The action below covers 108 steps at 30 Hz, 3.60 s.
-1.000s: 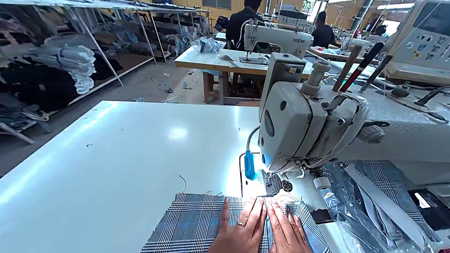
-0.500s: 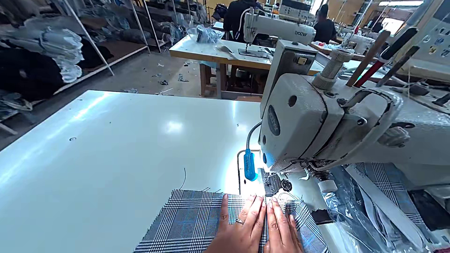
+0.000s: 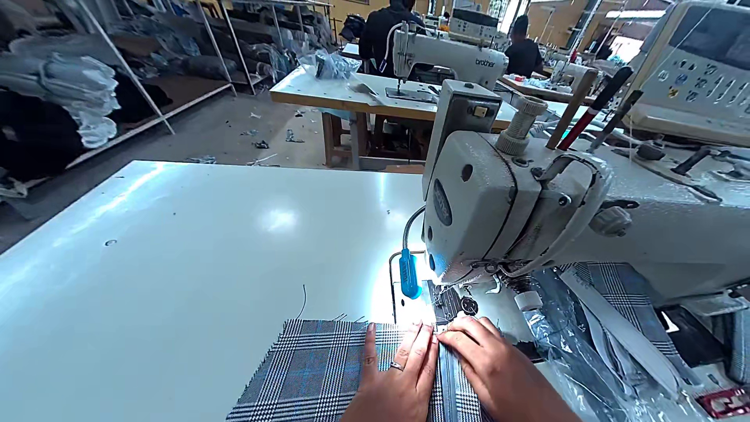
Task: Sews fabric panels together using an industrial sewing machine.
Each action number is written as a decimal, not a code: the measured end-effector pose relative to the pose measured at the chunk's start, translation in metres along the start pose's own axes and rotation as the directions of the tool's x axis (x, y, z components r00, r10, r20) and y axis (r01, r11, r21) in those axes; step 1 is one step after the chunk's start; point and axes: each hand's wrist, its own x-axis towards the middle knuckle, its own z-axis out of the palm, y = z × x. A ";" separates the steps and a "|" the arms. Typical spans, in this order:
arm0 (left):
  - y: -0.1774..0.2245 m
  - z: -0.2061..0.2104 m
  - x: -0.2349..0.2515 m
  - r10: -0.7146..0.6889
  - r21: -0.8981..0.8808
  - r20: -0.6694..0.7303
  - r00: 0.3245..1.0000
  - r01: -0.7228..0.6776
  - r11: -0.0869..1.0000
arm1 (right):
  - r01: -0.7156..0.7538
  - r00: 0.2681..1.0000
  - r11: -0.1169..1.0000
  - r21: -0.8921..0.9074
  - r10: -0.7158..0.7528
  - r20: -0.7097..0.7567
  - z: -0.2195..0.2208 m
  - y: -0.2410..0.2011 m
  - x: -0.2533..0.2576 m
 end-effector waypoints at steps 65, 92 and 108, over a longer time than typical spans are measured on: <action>-0.021 -0.017 0.033 0.005 -0.001 0.134 0.991 -0.005 1.000 | -0.332 0.911 0.897 0.293 0.385 -0.147 0.015 0.005 0.029; -0.024 -0.015 0.035 0.037 0.047 0.103 0.994 -0.042 0.998 | -0.356 0.899 0.890 0.285 0.409 -0.155 0.020 0.010 0.029; -0.020 -0.024 0.039 -0.037 0.048 0.255 0.966 0.026 0.999 | -0.296 0.940 0.953 0.063 0.303 -0.159 0.022 0.005 0.019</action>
